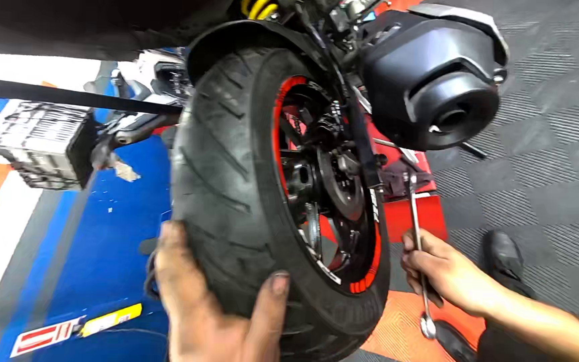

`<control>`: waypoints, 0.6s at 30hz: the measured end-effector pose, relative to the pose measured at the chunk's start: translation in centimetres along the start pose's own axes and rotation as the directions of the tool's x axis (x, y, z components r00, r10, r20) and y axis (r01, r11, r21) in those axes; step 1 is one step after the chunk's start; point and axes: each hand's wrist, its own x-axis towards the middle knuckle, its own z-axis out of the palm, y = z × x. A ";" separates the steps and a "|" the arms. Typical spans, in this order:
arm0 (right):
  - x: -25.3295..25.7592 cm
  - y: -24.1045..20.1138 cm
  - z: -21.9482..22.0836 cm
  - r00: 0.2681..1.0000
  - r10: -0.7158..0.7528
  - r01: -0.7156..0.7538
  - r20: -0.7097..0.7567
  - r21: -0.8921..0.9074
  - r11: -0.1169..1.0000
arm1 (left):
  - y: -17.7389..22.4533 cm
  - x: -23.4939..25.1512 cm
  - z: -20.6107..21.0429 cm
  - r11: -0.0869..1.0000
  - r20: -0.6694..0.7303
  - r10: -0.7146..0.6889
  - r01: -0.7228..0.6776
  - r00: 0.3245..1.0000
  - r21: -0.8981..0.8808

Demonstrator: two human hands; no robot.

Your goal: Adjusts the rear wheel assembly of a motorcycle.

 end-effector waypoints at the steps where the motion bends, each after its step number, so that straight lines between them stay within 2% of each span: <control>1: 1.2 1.2 -0.9 0.999 -0.011 0.004 -0.045 -0.158 0.987 | 0.0 0.2 0.0 1.000 0.013 0.017 -0.017 1.000 -0.001; 3: 4.8 2.6 -3.4 0.982 -0.140 0.061 -0.127 -0.486 0.872 | 0.1 0.3 -0.1 0.999 0.035 0.042 -0.042 0.999 0.001; 5: 9.2 3.3 -6.3 0.932 -0.331 0.118 -0.147 -0.741 0.661 | 0.0 0.3 -0.1 0.998 0.043 0.065 -0.065 0.997 -0.007; 8: 14.3 2.1 -9.4 0.832 -0.554 0.218 0.006 -0.923 0.317 | 0.1 0.2 -0.1 0.998 0.041 0.063 -0.063 0.997 -0.002; 9: 15.4 1.3 -9.9 0.806 -0.590 0.239 0.044 -0.937 0.256 | 0.1 0.2 0.0 0.998 0.040 0.061 -0.060 0.997 -0.026; 13: 19.4 -2.2 -11.9 0.790 -0.600 0.246 0.123 -0.961 0.127 | 0.4 0.2 0.2 0.996 0.038 0.042 -0.039 0.998 -0.075; 15: 20.7 -3.5 -12.6 0.739 -0.654 0.260 0.163 -0.964 0.054 | 0.4 0.3 0.2 0.998 0.047 0.048 -0.045 0.998 -0.049; 16: 20.6 -3.8 -12.4 0.753 -0.637 0.261 0.165 -0.964 0.058 | 0.5 0.3 0.1 0.999 0.057 0.049 -0.047 0.997 -0.024; 17: 19.6 -3.8 -11.7 0.805 -0.577 0.248 0.138 -0.962 0.116 | 0.5 0.3 0.0 0.999 0.063 0.049 -0.048 0.997 -0.013; 18: 17.6 -3.3 -10.4 0.877 -0.471 0.223 0.093 -0.948 0.226 | 0.5 0.4 0.0 0.999 0.064 0.051 -0.050 0.997 -0.020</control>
